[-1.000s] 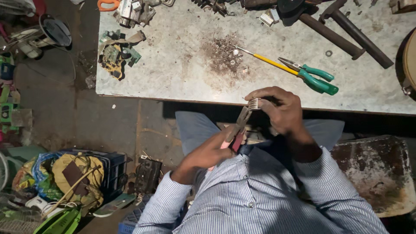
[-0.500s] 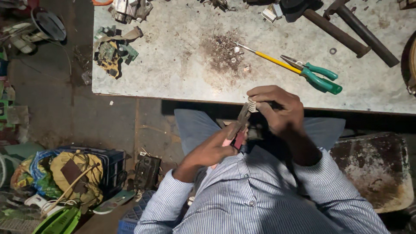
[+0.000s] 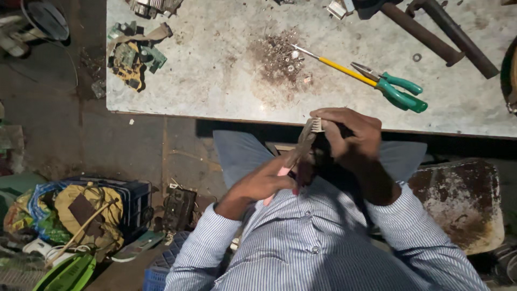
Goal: The person sits at a cluttered workbench and uses pliers to strip wires and separate metal components from a small electronic part. They manipulate the wires and metal pieces with both hands, occasionally switching between different pliers to adjust and separate the parts.
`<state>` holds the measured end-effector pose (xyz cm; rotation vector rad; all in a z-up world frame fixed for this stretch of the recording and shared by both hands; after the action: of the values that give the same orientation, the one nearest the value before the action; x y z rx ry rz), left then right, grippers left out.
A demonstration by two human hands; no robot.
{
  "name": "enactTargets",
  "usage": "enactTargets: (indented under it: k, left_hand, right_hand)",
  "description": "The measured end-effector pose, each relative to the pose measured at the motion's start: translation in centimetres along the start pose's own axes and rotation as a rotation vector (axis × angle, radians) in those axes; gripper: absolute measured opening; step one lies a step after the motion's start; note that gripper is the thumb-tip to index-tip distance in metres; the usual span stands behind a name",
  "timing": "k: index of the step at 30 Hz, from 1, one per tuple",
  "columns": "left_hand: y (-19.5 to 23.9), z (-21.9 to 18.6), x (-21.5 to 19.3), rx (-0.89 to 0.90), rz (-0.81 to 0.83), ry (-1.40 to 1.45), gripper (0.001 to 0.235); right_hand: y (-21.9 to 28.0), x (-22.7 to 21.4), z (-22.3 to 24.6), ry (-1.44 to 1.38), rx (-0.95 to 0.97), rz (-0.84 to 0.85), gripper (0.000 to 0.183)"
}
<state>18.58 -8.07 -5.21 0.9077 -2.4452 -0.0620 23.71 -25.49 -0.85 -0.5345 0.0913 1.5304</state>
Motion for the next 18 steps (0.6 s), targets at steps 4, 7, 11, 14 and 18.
enactTargets:
  k: [4, 7, 11, 14, 18]
  left_hand:
    - [-0.2, 0.6, -0.1, -0.037, -0.025, 0.121, 0.091]
    - [-0.1, 1.4, -0.6, -0.038, -0.039, 0.185, 0.074]
    - [0.2, 2.4, -1.2, 0.036, -0.021, 0.049, 0.058]
    - [0.1, 3.2, -1.6, -0.007, -0.040, 0.035, 0.059]
    - [0.0, 3.8, -1.6, -0.075, -0.087, 0.021, 0.061]
  right_hand:
    - [-0.3, -0.2, 0.9, -0.047, -0.110, 0.041, 0.023]
    - [-0.4, -0.3, 1.9, 0.018, -0.185, 0.126, 0.043]
    - [-0.3, -0.1, 1.9, 0.122, -0.107, 0.057, 0.036]
    - [-0.3, 0.1, 2.0, 0.132, -0.087, 0.020, 0.034]
    - [-0.1, -0.1, 2.3, 0.167, -0.101, -0.011, 0.031]
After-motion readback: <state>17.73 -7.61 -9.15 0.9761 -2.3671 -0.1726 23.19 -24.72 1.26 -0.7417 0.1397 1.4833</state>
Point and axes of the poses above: each hand's wrist, its own y-axis away from the middle knuckle, its own x-axis out of the palm, z = x × y, the point moved 6 cm from there along -y, towards the middle knuckle, and after that the axes turned 4 degrees about y, right-handed, at the moved point
